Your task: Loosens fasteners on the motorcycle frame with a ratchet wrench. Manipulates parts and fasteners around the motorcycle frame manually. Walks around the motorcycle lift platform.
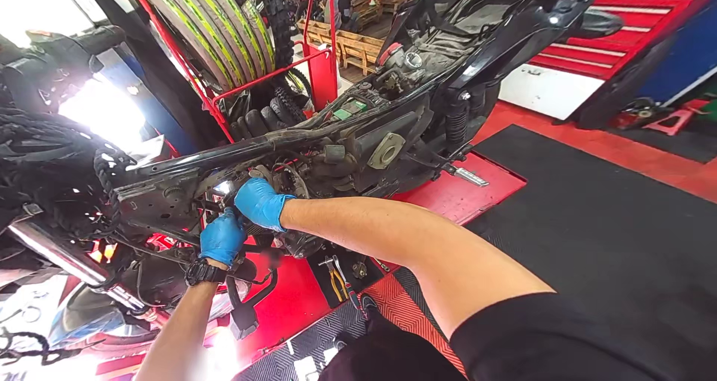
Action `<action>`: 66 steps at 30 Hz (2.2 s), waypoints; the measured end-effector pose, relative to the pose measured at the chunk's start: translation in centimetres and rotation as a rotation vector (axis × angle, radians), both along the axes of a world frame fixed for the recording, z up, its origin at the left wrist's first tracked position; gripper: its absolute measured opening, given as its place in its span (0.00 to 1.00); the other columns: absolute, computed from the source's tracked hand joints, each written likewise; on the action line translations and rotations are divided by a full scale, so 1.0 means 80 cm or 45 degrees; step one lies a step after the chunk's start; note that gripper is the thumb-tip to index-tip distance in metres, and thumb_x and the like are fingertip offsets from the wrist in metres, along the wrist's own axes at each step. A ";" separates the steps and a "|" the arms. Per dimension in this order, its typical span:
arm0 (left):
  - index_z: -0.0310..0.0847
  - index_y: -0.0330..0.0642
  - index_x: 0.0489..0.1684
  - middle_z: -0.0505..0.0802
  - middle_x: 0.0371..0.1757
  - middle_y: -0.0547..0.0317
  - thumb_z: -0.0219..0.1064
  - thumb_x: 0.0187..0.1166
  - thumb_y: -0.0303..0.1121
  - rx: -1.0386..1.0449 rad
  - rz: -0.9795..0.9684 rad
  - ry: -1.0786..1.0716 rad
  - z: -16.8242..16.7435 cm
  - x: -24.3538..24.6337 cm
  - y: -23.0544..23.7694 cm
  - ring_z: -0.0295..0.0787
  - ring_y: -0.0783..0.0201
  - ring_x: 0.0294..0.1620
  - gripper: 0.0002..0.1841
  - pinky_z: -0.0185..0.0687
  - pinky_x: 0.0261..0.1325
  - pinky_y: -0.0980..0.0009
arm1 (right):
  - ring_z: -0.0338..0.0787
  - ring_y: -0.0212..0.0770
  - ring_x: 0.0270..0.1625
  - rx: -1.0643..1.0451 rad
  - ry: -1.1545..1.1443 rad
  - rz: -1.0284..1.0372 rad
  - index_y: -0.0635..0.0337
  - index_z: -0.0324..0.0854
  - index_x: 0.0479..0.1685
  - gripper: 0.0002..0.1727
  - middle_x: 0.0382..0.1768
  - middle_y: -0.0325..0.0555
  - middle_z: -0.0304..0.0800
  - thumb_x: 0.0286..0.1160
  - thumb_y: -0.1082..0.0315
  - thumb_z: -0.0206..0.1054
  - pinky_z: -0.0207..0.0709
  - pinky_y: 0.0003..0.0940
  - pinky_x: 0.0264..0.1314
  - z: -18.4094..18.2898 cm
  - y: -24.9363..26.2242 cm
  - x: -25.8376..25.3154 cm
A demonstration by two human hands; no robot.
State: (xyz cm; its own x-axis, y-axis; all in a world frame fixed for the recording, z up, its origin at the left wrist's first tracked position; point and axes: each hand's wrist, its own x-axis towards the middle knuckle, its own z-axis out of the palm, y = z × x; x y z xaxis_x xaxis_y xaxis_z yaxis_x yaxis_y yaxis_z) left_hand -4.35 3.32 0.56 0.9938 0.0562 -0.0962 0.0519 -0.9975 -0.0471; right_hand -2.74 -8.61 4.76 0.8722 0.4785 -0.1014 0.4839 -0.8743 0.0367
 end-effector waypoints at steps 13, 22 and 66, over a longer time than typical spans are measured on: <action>0.77 0.42 0.75 0.92 0.61 0.37 0.52 0.91 0.44 -0.026 0.003 0.009 -0.001 0.003 0.003 0.90 0.36 0.64 0.23 0.81 0.62 0.34 | 0.89 0.64 0.51 0.038 -0.060 0.059 0.76 0.82 0.42 0.06 0.44 0.66 0.87 0.75 0.83 0.60 0.82 0.58 0.47 -0.005 -0.007 0.001; 0.75 0.42 0.78 0.92 0.62 0.36 0.53 0.91 0.45 -0.016 -0.008 0.051 0.002 0.001 0.006 0.89 0.36 0.65 0.24 0.81 0.64 0.34 | 0.89 0.64 0.52 0.078 -0.046 0.096 0.75 0.82 0.42 0.06 0.45 0.66 0.87 0.75 0.83 0.60 0.83 0.58 0.50 0.000 -0.012 0.001; 0.77 0.41 0.75 0.92 0.63 0.40 0.52 0.92 0.47 -0.026 -0.108 0.036 0.010 0.005 0.014 0.90 0.39 0.64 0.24 0.82 0.64 0.37 | 0.89 0.66 0.54 0.000 -0.117 0.107 0.75 0.82 0.40 0.07 0.45 0.67 0.87 0.73 0.85 0.58 0.83 0.60 0.52 -0.005 -0.012 0.004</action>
